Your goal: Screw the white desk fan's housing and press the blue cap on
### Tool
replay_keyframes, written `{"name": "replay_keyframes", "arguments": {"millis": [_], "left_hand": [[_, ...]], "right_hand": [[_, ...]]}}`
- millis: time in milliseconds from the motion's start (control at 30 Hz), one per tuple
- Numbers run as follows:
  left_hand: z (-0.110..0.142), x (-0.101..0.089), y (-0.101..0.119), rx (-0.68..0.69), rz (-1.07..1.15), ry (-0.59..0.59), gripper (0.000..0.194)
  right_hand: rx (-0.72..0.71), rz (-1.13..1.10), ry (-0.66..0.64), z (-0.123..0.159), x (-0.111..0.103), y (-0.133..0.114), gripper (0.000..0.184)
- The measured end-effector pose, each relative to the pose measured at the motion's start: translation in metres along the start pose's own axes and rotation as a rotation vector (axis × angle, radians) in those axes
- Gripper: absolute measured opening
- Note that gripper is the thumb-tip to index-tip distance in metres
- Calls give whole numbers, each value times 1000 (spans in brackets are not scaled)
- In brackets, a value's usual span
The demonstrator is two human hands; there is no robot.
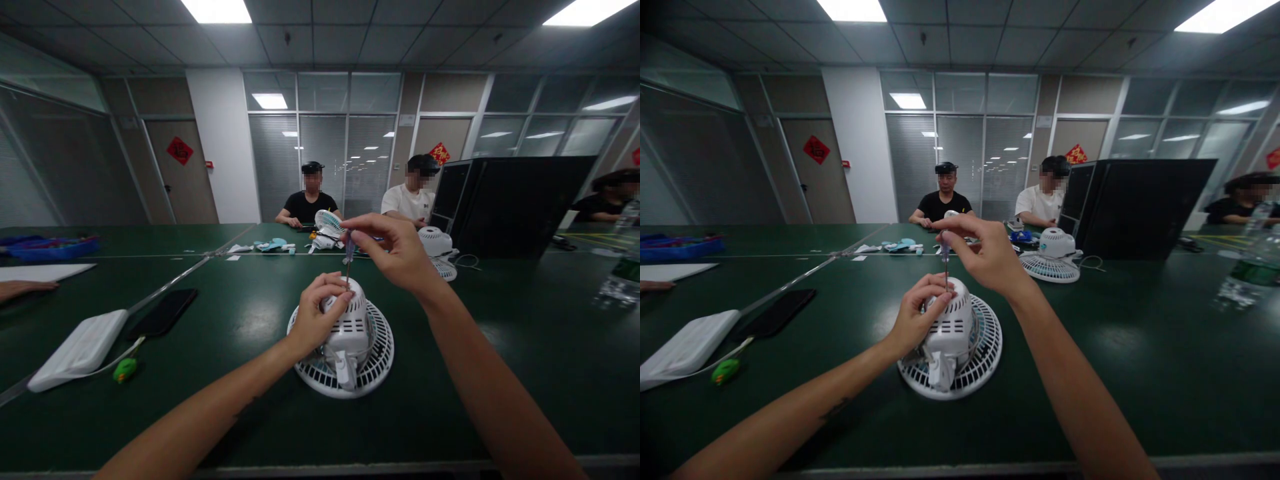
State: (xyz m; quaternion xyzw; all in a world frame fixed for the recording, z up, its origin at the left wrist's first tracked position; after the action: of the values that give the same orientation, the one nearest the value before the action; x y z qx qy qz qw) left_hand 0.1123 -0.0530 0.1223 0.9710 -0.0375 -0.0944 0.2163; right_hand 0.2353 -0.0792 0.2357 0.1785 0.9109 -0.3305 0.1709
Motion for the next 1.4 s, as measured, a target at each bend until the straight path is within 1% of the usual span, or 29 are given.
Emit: {"name": "replay_keyframes", "arguments": {"millis": [100, 200, 433, 633, 733, 833, 900, 967, 1067, 1133, 1200, 1333, 1400], "left_hand": [[1, 0, 0, 10, -24, -6, 16], [1, 1, 0, 15, -36, -11, 16], [0, 2, 4, 17, -29, -17, 15], [1, 2, 0, 12, -42, -27, 17], [1, 2, 1, 5, -45, -29, 17], [0, 2, 4, 5, -45, -29, 17], [-1, 2, 6, 13, -43, -35, 18], [-2, 3, 7, 19, -44, -41, 19], [-2, 2, 7, 19, -50, -37, 20], [-1, 2, 6, 15, -55, -39, 20], [-1, 2, 5, 18, -56, -43, 20], [0, 2, 4, 18, -53, -46, 20], [0, 2, 3, 7, -56, -45, 20]], "right_hand": [[-12, 63, 53, 0, -2, -1, 18], [-6, 86, 76, 0, -4, -1, 22], [44, -20, 8, 1, -2, 2, 20], [11, 50, 94, 1, -2, 2, 23], [-26, 63, 43, 1, 1, -2, 21], [-58, -8, -49, 2, 4, -5, 24], [-48, -44, -81, 3, 5, -4, 26], [-27, -28, -65, 3, 5, -2, 25], [-25, 42, 10, 2, 3, -2, 23], [-31, 64, 37, 1, 2, -3, 23], [-18, 51, 18, 0, 3, -1, 26], [10, -61, -112, 1, 8, 1, 32], [10, -65, -120, 1, 9, 1, 31]]}}
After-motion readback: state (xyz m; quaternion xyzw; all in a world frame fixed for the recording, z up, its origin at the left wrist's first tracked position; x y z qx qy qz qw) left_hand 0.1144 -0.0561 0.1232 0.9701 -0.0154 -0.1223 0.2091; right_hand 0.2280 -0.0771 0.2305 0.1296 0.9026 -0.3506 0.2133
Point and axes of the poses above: each hand's wrist, its own z-axis away from the middle knuckle, its own x-axis out of the palm, y = z × x, the point moved 7 cm from there along -z, towards the middle knuckle, and after that the axes turned 11 degrees about x, right-handed, at the moved point
